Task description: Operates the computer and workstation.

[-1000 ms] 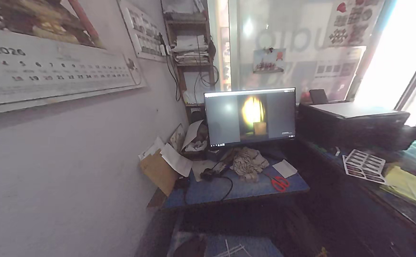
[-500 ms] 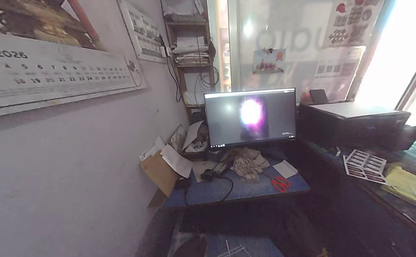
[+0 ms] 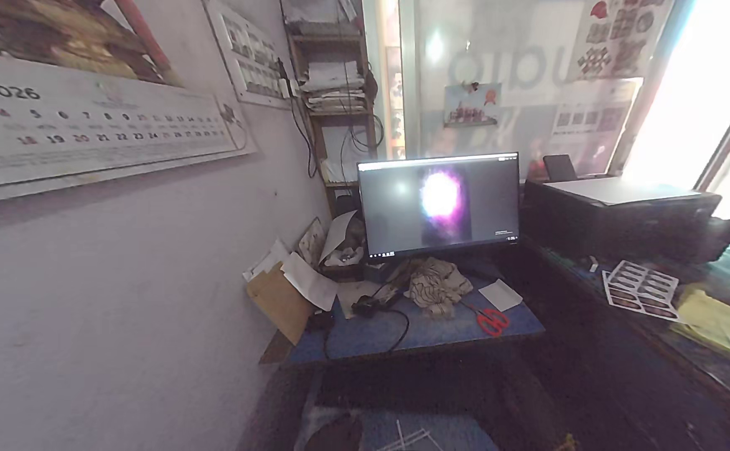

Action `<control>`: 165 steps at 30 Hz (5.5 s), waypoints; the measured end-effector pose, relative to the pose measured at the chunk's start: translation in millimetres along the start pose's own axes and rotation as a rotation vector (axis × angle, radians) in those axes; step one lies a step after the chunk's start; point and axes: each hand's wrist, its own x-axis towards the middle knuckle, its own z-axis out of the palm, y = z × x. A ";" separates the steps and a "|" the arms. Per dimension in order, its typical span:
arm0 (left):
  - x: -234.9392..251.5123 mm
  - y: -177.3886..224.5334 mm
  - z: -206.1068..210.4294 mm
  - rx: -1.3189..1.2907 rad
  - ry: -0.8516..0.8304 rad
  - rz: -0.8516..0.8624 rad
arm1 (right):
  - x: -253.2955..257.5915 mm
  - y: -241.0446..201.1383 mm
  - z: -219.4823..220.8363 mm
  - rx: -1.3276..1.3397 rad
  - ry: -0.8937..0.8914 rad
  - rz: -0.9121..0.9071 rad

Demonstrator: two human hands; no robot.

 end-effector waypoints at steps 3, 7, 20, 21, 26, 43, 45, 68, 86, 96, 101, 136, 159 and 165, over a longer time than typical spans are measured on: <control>-0.5 0.6 0.6 0.005 0.007 0.004 | 3.1 11.5 6.2 -0.039 -0.026 -0.029; -0.7 0.6 -0.6 0.012 0.008 0.007 | 8.7 31.2 18.6 -0.042 -0.022 -0.050; 2.7 -0.1 -4.8 -0.031 -0.052 0.011 | 13.4 34.1 22.1 -0.080 -0.051 0.028; 2.3 -0.1 -4.5 -0.019 -0.045 0.010 | 14.3 35.0 22.9 -0.069 -0.041 0.030; -0.8 1.5 -4.3 0.011 -0.012 0.005 | 12.4 26.8 14.7 -0.039 -0.075 0.037; 1.0 -2.4 1.5 0.006 0.001 0.009 | 2.8 -13.0 -14.4 0.004 -0.118 0.086; 1.6 -3.1 3.6 0.003 -0.006 0.008 | 7.9 11.6 4.0 -0.032 -0.105 0.082; -1.4 1.0 -0.7 -0.016 -0.002 -0.004 | 6.4 31.8 24.2 -0.100 -0.003 0.034; 1.8 -0.1 1.1 0.016 -0.022 -0.007 | 5.4 34.9 27.3 -0.082 0.072 -0.033; -1.0 3.4 -7.2 0.015 -0.039 -0.009 | 9.2 30.5 24.1 -0.092 0.020 0.027; -2.3 4.8 -7.7 0.008 -0.025 -0.009 | 5.8 8.6 5.4 -0.069 -0.023 0.022; -1.2 5.9 -9.4 -0.010 -0.076 -0.017 | 1.0 -2.8 1.4 -0.042 0.045 -0.013; -5.0 11.0 -13.3 0.027 -0.064 -0.049 | -4.6 -29.8 -25.6 -0.014 -0.039 -0.016; -6.3 11.0 -18.2 -0.002 -0.060 -0.029 | -8.0 -40.8 -30.3 0.012 -0.024 -0.027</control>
